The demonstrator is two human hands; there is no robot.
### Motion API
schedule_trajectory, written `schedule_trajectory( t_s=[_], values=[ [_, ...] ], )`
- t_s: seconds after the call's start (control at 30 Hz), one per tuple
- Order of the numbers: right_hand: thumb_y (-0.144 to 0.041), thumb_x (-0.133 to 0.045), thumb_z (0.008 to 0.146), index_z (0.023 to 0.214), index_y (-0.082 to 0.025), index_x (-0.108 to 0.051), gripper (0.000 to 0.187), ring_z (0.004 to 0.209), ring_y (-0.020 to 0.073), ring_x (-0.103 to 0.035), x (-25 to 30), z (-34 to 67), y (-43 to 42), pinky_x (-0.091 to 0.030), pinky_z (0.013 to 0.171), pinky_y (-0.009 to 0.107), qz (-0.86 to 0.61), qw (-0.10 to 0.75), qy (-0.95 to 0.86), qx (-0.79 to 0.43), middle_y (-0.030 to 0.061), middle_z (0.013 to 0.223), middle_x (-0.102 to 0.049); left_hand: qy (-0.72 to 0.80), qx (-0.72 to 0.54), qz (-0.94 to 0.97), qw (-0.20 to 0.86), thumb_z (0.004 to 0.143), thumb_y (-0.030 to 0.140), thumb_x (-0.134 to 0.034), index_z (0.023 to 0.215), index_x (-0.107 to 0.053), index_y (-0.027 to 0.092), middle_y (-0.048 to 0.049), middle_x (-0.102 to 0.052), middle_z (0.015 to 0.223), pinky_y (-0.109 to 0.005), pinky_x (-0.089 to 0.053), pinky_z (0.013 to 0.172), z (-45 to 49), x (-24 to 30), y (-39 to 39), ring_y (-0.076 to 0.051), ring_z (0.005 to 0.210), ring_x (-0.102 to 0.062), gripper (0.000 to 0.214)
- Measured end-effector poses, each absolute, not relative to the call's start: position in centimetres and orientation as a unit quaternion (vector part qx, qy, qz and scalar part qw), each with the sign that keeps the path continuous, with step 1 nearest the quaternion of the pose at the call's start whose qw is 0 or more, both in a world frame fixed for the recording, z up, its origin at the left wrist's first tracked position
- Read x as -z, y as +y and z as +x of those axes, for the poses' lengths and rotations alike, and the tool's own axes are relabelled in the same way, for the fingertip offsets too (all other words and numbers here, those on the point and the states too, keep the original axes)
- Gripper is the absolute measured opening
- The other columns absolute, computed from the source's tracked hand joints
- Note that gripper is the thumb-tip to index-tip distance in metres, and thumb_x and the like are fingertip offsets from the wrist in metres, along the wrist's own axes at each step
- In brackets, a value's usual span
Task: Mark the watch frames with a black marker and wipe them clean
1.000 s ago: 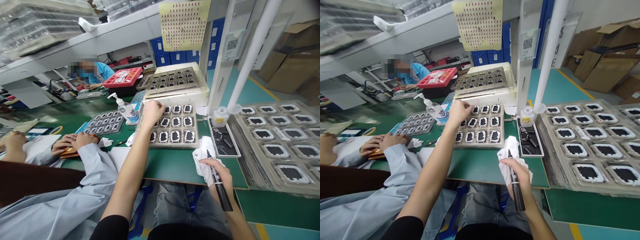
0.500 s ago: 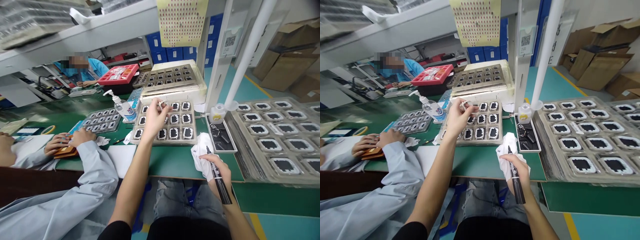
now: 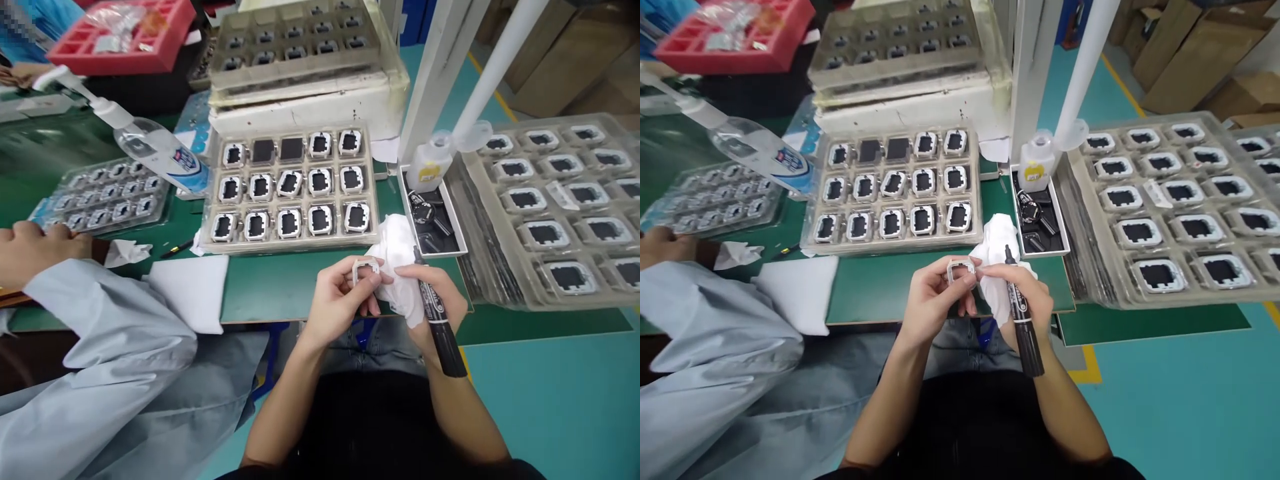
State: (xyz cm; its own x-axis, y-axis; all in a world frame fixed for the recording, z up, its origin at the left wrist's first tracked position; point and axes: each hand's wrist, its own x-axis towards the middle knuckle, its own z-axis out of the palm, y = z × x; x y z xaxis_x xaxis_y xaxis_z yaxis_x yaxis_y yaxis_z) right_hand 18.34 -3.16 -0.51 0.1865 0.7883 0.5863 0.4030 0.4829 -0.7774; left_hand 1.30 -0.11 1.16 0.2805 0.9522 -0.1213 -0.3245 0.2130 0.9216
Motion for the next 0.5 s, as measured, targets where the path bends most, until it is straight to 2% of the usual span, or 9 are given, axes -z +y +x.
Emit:
schedule_trajectory(
  t_s=[0.07, 0.23, 0.37, 0.5],
  values=[
    [-0.026, -0.073, 0.1, 0.115, -0.029, -0.083, 0.018, 0.087, 0.0224, -0.082, 0.3, 18.3, -3.2, -0.067, 0.074, 0.033, -0.486, 0.601, -0.615, -0.153, 0.0033, 0.104, -0.086, 0.378, -0.451, 0.419, 0.691, 0.094, 0.04, -0.092, 0.114, -0.081, 0.014, -0.0001, -0.074, 0.067, -0.018, -0.05, 0.046, 1.1, -1.1, -0.2, -0.013, 0.049, -0.069, 0.034],
    [-0.028, -0.072, 0.099, 0.115, -0.027, -0.081, 0.018, 0.075, 0.0218, -0.079, 0.6, 18.1, -3.3, -0.065, 0.068, 0.037, -0.466, 0.64, -0.578, -0.197, 0.0022, 0.096, -0.084, 0.371, -0.436, 0.413, 0.709, 0.097, 0.036, -0.09, 0.114, -0.081, 0.014, -0.008, -0.086, 0.096, -0.017, -0.049, 0.047, 0.6, -1.3, 0.0, -0.01, 0.052, -0.073, 0.03],
    [-0.034, -0.07, 0.101, 0.109, -0.026, -0.077, 0.013, 0.067, 0.0241, -0.076, 1.3, 18.0, -2.8, -0.061, 0.058, 0.039, -0.378, 0.681, -0.572, -0.257, 0.0033, 0.085, -0.08, 0.361, -0.437, 0.406, 0.716, 0.098, 0.035, -0.089, 0.115, -0.081, 0.014, -0.0074, -0.086, 0.094, -0.016, -0.051, 0.048, 0.4, -1.2, 0.1, -0.01, 0.053, -0.074, 0.028],
    [-0.029, -0.073, 0.101, 0.105, -0.029, -0.072, 0.004, 0.068, 0.0263, -0.078, 1.3, 18.0, -2.4, -0.062, 0.056, 0.042, -0.356, 0.68, -0.581, -0.268, 0.0039, 0.089, -0.081, 0.358, -0.438, 0.401, 0.721, 0.097, 0.034, -0.091, 0.115, -0.081, 0.014, -0.0053, -0.085, 0.091, -0.016, -0.052, 0.048, 0.3, -1.1, 0.1, -0.01, 0.053, -0.074, 0.029]
  ],
)
